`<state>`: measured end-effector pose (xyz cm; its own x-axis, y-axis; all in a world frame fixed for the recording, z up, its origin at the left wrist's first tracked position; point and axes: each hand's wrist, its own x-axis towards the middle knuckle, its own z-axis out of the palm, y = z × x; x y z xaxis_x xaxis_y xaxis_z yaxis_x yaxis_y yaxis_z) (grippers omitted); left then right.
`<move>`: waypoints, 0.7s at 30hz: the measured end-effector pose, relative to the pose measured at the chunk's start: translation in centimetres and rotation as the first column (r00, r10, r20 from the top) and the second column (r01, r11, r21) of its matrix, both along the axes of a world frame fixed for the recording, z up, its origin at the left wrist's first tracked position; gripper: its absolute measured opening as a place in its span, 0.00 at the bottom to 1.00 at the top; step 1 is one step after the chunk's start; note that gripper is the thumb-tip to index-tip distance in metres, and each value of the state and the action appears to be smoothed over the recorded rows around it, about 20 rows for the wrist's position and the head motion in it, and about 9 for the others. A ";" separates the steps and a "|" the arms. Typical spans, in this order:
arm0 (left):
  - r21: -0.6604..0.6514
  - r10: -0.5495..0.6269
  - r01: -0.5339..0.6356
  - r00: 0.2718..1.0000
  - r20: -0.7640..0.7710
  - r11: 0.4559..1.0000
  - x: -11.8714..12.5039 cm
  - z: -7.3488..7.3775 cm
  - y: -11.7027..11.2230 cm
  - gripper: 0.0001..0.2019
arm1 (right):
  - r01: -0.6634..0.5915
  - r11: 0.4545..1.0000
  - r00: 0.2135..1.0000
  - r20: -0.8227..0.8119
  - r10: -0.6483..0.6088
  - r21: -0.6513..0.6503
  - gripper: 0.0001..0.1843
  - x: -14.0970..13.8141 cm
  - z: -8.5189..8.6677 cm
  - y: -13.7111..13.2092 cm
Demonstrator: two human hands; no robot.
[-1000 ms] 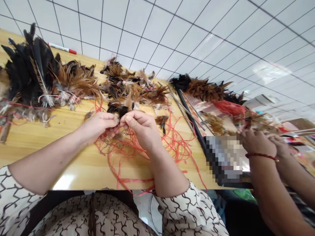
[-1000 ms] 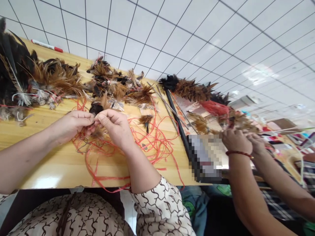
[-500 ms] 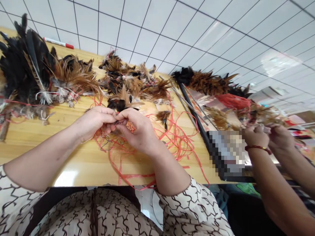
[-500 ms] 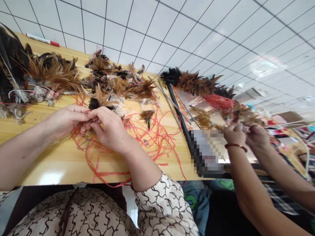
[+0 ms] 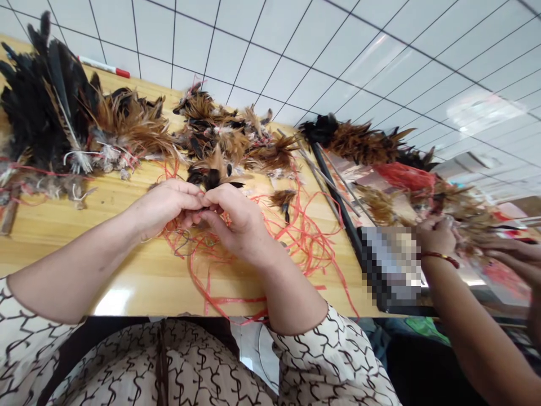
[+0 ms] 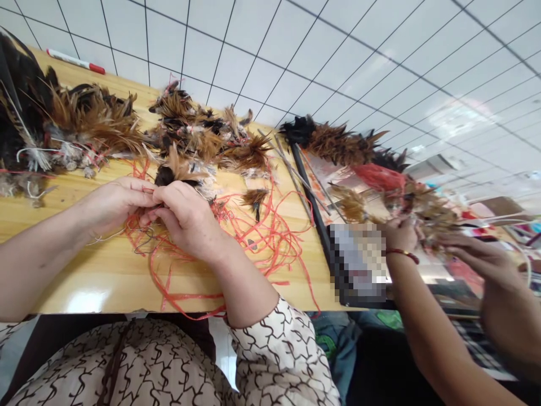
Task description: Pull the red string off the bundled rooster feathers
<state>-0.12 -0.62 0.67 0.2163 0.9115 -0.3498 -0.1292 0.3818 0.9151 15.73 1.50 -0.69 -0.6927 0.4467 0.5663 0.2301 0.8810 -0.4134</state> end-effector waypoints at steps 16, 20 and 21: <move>-0.014 -0.050 0.049 0.994 -0.094 0.999 -0.2 -0.9 0.3 0.07 | -0.020 0.912 0.993 -0.114 -0.029 -0.410 0.08 0.3 -0.2 0.5; -0.024 -0.065 0.061 0.981 -0.182 0.998 0.0 -0.7 0.3 0.11 | -0.057 0.764 0.978 -0.190 -0.088 -0.643 0.14 0.3 -0.6 1.0; -0.022 -0.077 0.074 0.972 -0.220 0.997 0.0 -0.6 0.3 0.11 | -0.063 0.731 0.974 -0.201 -0.102 -0.680 0.15 0.3 -0.7 1.1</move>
<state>-0.10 -0.35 0.03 0.2002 0.8903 -0.4091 0.1049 0.3957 0.9124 16.00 2.58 -1.38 -0.5810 0.7792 0.2350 0.0791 0.3414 -0.9366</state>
